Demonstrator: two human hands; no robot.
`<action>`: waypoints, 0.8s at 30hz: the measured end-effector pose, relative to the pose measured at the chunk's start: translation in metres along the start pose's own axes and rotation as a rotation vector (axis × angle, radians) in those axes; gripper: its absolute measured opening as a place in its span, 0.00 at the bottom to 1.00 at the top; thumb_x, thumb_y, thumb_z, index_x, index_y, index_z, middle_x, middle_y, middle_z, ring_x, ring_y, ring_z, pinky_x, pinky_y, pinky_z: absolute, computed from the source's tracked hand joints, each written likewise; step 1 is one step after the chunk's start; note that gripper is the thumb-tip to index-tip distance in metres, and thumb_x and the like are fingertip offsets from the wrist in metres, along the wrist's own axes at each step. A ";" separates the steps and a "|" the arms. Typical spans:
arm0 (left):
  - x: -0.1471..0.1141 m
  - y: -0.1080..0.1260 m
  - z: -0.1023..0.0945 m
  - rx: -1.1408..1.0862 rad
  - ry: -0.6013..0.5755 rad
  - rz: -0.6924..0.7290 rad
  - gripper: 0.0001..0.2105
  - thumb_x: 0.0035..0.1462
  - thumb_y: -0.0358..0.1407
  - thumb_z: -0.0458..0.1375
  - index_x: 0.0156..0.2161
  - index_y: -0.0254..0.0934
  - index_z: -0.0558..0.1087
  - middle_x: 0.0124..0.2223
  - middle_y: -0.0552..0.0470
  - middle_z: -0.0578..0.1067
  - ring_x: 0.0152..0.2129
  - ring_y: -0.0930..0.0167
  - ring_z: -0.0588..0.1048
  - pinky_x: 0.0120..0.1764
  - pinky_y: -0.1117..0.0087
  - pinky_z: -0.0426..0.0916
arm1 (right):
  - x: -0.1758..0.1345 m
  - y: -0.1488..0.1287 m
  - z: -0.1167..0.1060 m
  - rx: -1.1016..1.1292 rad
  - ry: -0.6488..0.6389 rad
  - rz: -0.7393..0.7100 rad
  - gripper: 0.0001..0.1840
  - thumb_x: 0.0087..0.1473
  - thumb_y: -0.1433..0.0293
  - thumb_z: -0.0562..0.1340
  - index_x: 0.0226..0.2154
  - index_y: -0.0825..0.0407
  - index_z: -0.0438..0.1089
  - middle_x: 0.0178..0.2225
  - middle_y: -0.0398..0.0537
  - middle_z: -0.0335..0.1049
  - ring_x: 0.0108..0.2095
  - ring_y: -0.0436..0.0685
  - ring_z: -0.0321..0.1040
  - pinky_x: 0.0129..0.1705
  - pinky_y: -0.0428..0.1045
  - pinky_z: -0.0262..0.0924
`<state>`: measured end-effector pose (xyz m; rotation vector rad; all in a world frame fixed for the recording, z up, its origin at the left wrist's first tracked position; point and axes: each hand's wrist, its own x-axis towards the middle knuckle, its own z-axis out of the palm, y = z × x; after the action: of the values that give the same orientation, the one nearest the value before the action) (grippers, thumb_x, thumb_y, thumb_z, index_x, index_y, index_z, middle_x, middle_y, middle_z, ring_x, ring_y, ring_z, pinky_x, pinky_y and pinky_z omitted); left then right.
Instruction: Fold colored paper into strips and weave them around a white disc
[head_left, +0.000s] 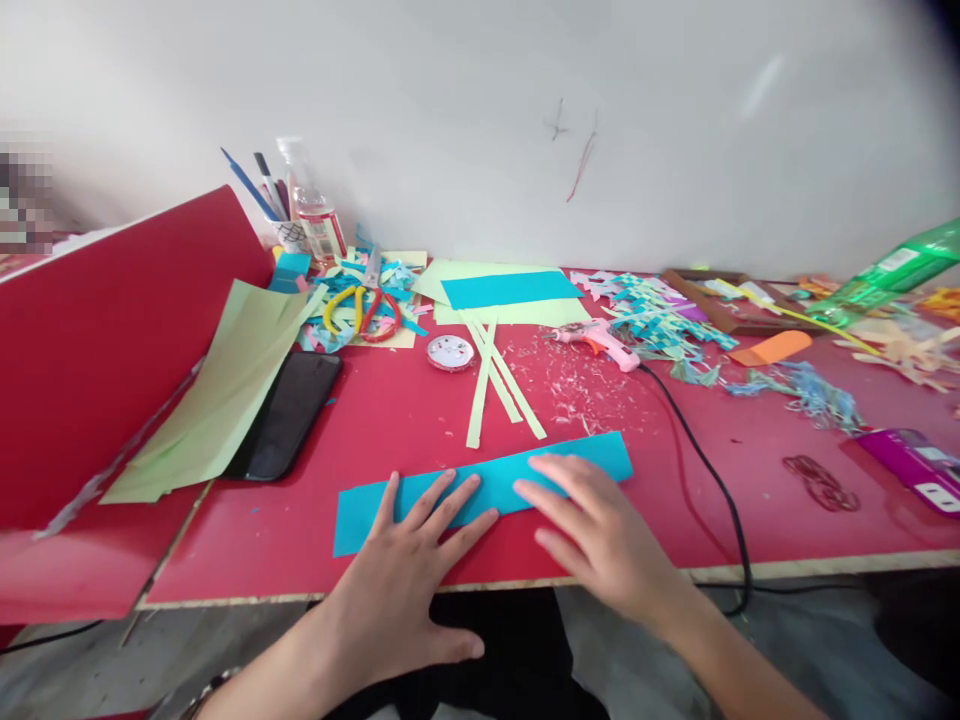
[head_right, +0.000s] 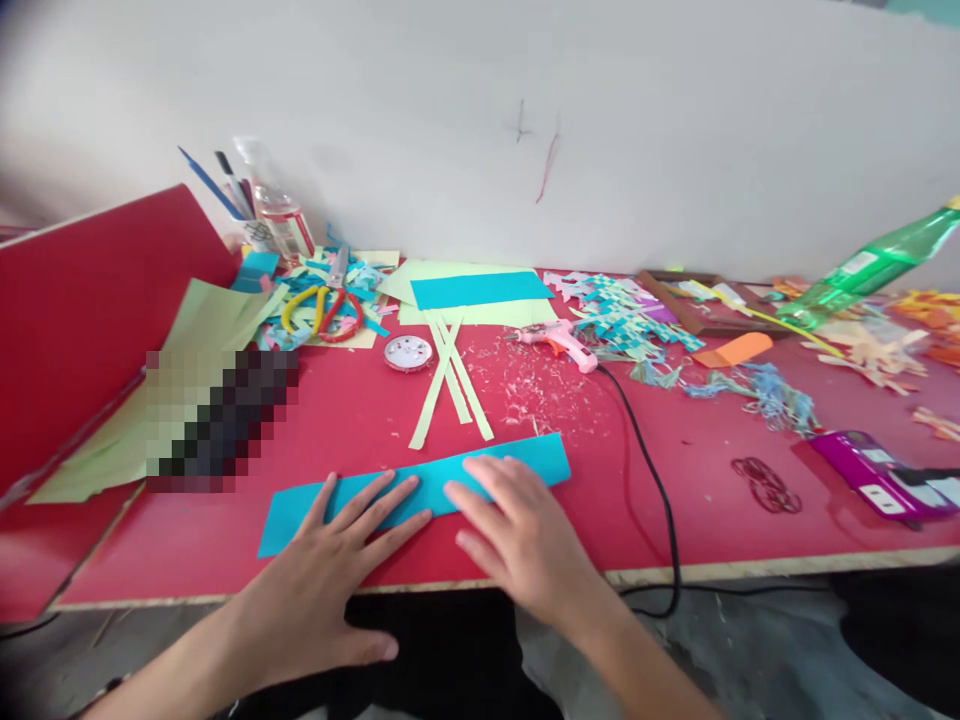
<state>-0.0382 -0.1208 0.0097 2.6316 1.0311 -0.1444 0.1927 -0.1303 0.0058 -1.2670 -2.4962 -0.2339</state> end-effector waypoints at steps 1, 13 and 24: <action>0.000 0.000 0.001 -0.001 0.001 0.004 0.41 0.41 0.56 0.52 0.58 0.50 0.40 0.62 0.52 0.37 0.58 0.58 0.40 0.51 0.40 0.31 | -0.002 -0.008 0.000 0.018 -0.077 -0.054 0.21 0.54 0.64 0.51 0.50 0.48 0.58 0.52 0.51 0.56 0.53 0.60 0.51 0.51 0.57 0.49; 0.001 0.000 -0.002 0.016 -0.004 0.009 0.42 0.39 0.55 0.55 0.58 0.52 0.40 0.62 0.51 0.40 0.57 0.57 0.43 0.50 0.39 0.36 | -0.027 0.016 0.003 0.051 -0.397 0.155 0.29 0.55 0.60 0.47 0.58 0.43 0.39 0.59 0.43 0.42 0.58 0.59 0.39 0.53 0.62 0.44; -0.003 -0.005 -0.005 0.030 0.086 0.044 0.34 0.46 0.55 0.48 0.58 0.50 0.45 0.61 0.51 0.46 0.56 0.58 0.48 0.51 0.42 0.43 | -0.024 0.035 0.003 0.224 -0.163 0.447 0.25 0.55 0.63 0.47 0.55 0.45 0.47 0.55 0.47 0.53 0.54 0.56 0.50 0.51 0.54 0.52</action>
<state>-0.0438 -0.1174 0.0139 2.7067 1.0040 -0.0378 0.2334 -0.1272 -0.0058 -1.7497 -2.2053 0.2584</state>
